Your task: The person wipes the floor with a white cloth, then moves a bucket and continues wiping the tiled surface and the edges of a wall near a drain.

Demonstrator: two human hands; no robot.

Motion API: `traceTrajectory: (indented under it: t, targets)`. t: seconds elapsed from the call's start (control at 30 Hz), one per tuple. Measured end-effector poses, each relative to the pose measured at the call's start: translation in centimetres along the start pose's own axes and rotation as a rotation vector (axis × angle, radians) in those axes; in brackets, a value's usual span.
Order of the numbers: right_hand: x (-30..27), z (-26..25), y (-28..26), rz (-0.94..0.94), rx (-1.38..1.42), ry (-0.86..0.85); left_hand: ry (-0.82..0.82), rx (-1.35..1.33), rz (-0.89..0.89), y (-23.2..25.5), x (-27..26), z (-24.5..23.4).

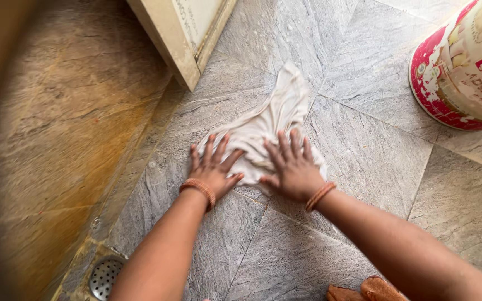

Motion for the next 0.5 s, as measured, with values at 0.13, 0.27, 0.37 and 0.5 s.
traceTrajectory:
  t: [0.13, 0.27, 0.37, 0.5]
  targets:
    - [-2.6, 1.8, -4.7, -0.123, -0.092, -0.096, -0.064, 0.056, -0.054, -3.0, -4.1, 2.5]
    - [-4.6, 2.0, -9.6, -0.487, -0.039, 0.434, -0.049, 0.063, -0.145, -6.1, -7.2, 4.7]
    - [-5.4, 2.9, -10.7, -0.619, -0.045, 0.666, 0.161, -0.022, -0.235, -6.7, -9.2, 6.8]
    - [-5.0, 2.7, -12.0, -0.779, 0.017, 0.675, 0.459, -0.318, -0.384, -4.8, -8.7, 8.8]
Point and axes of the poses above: each hand's wrist, its own x-axis towards the middle knuckle, its own z-axis out of the palm, y = z × x, the point moved 7 cm from there along x, towards the middle knuckle, and after that the axes turned 2 degrees about z, right-handed, at the moved point
